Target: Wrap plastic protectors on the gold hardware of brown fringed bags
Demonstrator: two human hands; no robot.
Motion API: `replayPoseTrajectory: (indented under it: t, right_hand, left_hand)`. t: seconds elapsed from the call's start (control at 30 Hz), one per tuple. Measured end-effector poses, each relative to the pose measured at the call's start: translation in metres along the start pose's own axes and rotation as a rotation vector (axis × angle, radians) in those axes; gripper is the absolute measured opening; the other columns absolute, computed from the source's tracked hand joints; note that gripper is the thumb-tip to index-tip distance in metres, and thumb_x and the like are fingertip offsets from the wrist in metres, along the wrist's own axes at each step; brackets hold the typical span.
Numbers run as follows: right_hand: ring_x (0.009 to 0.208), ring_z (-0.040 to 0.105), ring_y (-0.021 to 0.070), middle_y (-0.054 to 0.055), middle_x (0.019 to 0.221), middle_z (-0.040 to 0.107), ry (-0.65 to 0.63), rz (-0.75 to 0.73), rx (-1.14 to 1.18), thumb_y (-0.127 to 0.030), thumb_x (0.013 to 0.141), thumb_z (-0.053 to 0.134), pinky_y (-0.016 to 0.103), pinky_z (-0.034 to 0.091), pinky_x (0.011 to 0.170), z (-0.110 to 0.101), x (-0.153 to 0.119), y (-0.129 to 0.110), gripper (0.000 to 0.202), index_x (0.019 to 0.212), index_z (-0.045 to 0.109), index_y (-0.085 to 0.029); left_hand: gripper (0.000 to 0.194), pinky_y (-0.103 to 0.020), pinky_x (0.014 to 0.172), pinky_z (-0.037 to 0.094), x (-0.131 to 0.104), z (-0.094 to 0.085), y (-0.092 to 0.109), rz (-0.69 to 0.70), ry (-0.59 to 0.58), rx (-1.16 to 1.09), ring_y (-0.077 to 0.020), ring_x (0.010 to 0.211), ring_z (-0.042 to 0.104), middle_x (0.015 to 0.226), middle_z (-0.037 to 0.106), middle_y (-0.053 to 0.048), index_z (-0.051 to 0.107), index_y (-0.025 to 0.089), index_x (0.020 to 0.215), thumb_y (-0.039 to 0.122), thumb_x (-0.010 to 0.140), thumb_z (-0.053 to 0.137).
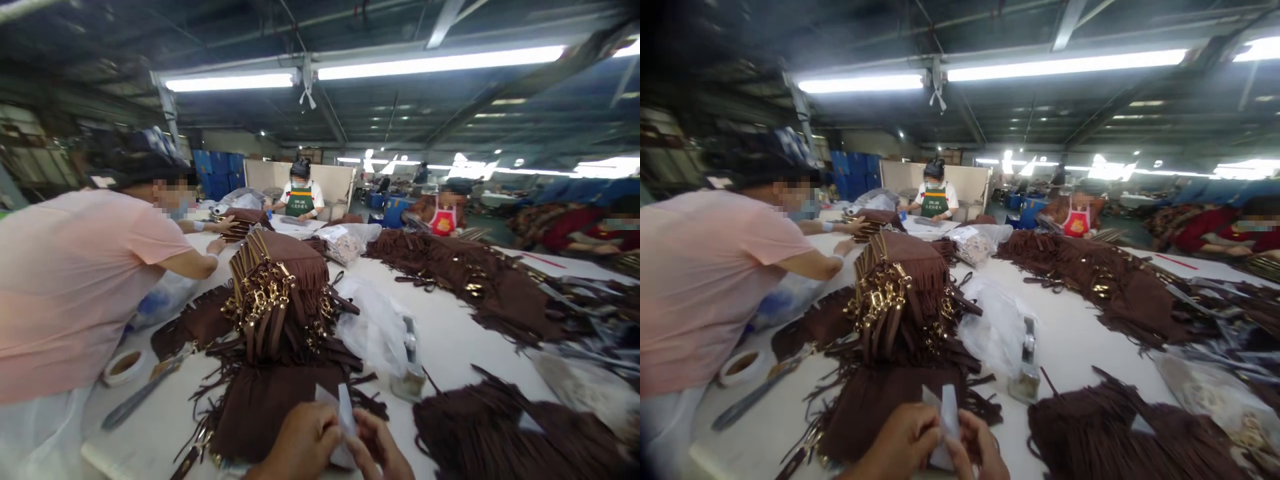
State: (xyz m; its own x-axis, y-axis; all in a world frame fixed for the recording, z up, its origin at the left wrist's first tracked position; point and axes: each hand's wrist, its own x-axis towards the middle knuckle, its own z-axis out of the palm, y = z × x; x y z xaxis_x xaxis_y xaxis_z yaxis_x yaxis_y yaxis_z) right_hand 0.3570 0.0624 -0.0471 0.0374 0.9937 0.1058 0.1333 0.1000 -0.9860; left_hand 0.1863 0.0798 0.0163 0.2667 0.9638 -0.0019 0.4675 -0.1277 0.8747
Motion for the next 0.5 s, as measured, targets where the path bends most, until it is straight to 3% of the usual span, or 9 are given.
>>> replayPoseTrajectory:
  t: [0.07,0.17,0.33,0.5]
  right_hand:
    - [0.090,0.069,0.0246,0.009,0.099,0.073,-0.045,0.110,0.117,-0.052,0.076,0.071,0.030,0.055,0.076,0.001,-0.002,-0.019,0.046,0.109,0.064,-0.020]
    - [0.080,0.065,0.0190,0.005,0.091,0.072,-0.009,0.196,0.279,-0.044,0.075,0.074,0.026,0.051,0.070,0.001,0.001,-0.034,0.042,0.106,0.063,-0.018]
    - [0.064,0.053,0.0112,-0.002,0.072,0.062,0.146,0.219,0.359,-0.041,0.075,0.074,0.020,0.041,0.058,-0.003,0.006,-0.020,0.028,0.085,0.065,-0.016]
    - [0.067,0.055,0.0129,-0.001,0.074,0.065,0.294,0.197,0.291,-0.040,0.074,0.075,0.022,0.042,0.060,-0.007,0.008,-0.010,0.028,0.086,0.065,-0.017]
  left_hand:
    - [0.020,-0.024,0.052,0.029,-0.003,0.000,0.005,-0.044,0.001,-0.046,-0.0130,0.055,0.049,0.055,0.053,0.002,0.050,0.018,0.060,0.024,0.079,0.053]
    - [0.028,-0.023,0.046,0.026,0.003,0.004,0.004,-0.123,-0.039,-0.212,-0.0119,0.047,0.044,0.049,0.050,0.004,0.051,0.019,0.063,0.040,0.079,0.059]
    - [0.038,-0.021,0.041,0.022,0.019,0.023,-0.004,-0.206,-0.057,-0.438,-0.0089,0.040,0.036,0.045,0.048,0.006,0.048,0.020,0.063,0.052,0.072,0.065]
    - [0.045,-0.020,0.042,0.022,0.021,0.035,-0.010,-0.242,-0.080,-0.591,-0.0074,0.038,0.035,0.042,0.049,0.004,0.050,0.018,0.064,0.059,0.070,0.068]
